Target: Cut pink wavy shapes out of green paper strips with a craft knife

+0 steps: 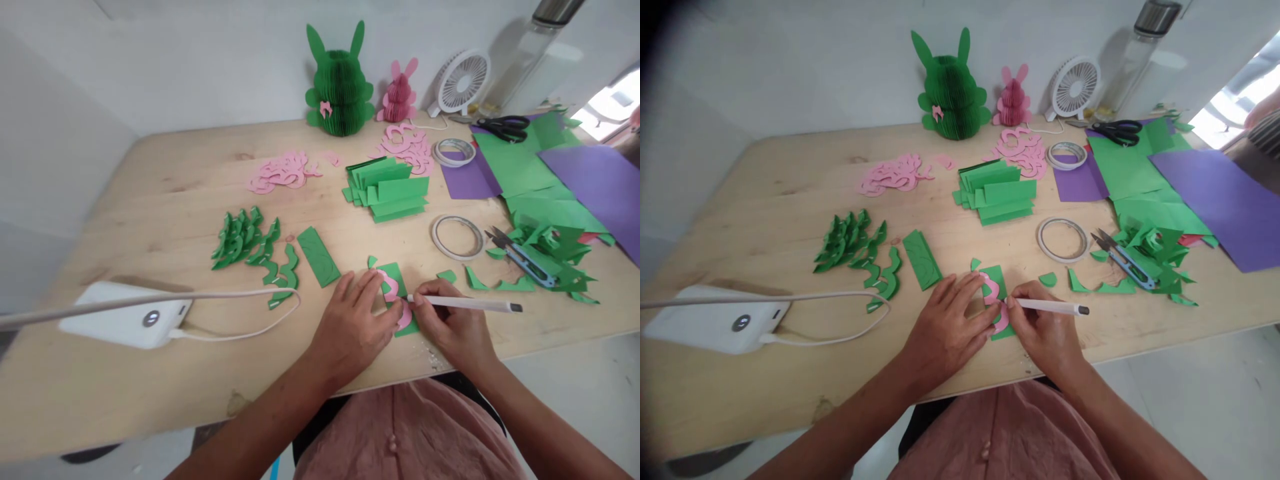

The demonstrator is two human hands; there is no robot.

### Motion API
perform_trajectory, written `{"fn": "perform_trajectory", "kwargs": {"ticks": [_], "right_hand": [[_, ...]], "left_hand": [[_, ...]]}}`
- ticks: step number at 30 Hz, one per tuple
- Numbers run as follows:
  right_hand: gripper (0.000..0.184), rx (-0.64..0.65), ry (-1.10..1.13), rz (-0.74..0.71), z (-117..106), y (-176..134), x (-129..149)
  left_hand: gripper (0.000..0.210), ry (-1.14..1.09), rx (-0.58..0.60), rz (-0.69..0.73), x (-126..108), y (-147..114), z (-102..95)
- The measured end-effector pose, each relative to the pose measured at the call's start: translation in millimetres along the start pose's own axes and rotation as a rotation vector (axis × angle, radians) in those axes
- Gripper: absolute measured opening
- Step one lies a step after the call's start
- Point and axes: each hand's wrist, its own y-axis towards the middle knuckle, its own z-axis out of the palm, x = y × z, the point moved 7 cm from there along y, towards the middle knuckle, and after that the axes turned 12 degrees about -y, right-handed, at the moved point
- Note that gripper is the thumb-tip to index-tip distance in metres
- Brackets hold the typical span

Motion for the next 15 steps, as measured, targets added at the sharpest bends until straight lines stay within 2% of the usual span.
{"fn": "perform_trajectory", "kwargs": {"ticks": [15], "right_hand": [[0.013, -0.025, -0.049, -0.067, 0.8, -3.8, 1.1]], "left_hand": [[0.025, 0.026, 0.011, 0.014, 1.1, -0.5, 2.7]]}}
